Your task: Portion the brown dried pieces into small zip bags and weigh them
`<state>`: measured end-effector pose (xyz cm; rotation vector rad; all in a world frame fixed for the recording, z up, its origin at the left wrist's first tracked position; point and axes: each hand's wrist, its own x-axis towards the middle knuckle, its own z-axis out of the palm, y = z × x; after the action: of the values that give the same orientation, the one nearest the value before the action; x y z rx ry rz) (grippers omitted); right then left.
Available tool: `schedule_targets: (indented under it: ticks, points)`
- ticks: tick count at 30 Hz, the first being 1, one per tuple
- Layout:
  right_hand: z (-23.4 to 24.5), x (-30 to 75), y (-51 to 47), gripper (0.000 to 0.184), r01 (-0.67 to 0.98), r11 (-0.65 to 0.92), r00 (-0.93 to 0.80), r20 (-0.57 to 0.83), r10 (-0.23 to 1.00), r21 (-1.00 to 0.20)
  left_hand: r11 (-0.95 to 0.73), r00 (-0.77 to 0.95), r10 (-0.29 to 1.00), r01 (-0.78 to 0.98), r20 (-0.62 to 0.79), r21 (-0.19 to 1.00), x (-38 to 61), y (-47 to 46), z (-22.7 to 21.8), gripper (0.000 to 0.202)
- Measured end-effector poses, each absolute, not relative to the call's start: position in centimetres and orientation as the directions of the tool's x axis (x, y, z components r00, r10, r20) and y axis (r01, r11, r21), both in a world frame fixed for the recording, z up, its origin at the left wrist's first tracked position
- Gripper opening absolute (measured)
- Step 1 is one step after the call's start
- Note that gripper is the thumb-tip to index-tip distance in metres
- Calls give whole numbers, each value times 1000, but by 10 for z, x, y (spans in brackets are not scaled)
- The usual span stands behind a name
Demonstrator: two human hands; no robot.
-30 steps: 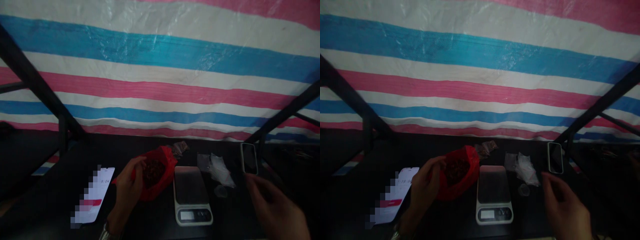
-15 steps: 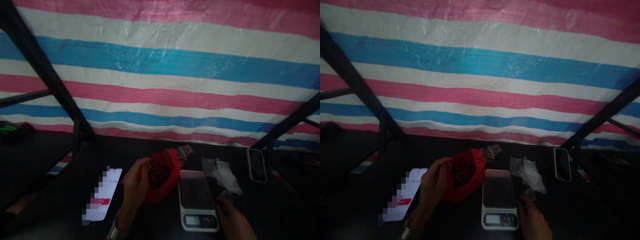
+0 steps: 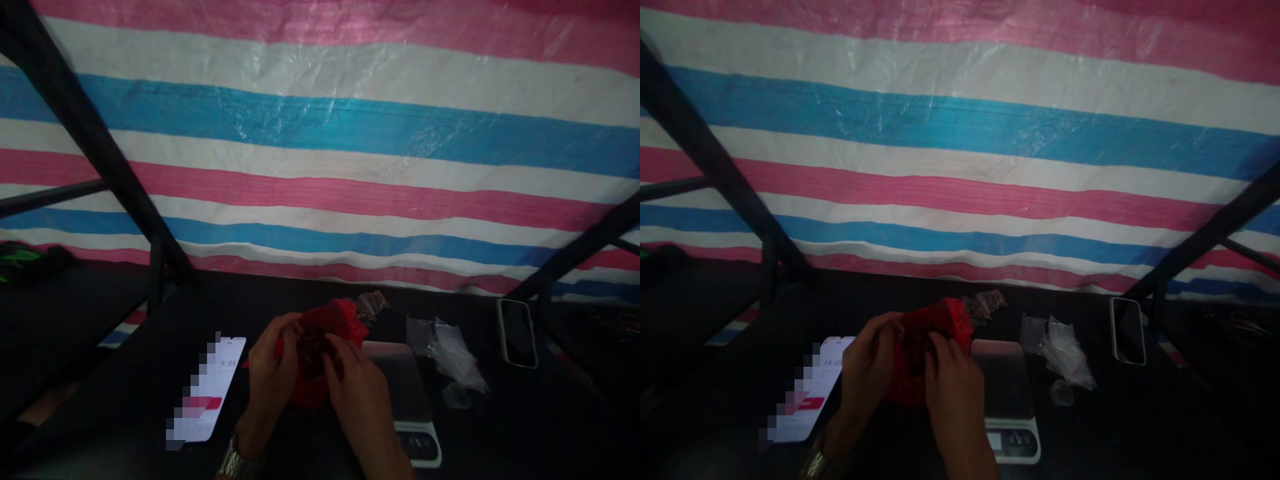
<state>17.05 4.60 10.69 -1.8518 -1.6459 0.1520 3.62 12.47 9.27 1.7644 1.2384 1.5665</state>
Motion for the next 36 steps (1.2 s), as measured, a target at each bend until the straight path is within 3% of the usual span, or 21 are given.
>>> schedule_targets:
  ticks: [4,6,8,9,10,13,27,36]
  points:
    - [115,213,40,32,794,61,293,469,833,-604,-462,-78,863,276,499,843,44,122,94,25]
    - [124,254,41,32,801,-100,448,480,754,-591,-460,-76,868,248,490,853,47,121,95,25]
    - [129,293,51,32,811,-359,529,318,787,-461,-458,-67,873,232,484,858,49,120,95,25]
    - [129,309,59,31,835,-422,496,150,855,-353,-458,-62,874,231,483,859,50,120,96,25]
    - [128,322,67,29,865,-431,443,-13,897,-256,-459,-56,874,233,483,857,50,120,96,25]
    - [119,345,88,19,895,-402,378,-152,913,-191,-466,-60,868,242,493,851,49,121,96,25]
    - [102,369,113,29,830,-557,550,-134,824,-21,-503,-44,845,274,533,820,32,122,88,23]
    - [111,360,112,26,858,-506,500,-85,862,-87,-495,-61,840,317,539,809,19,124,89,24]
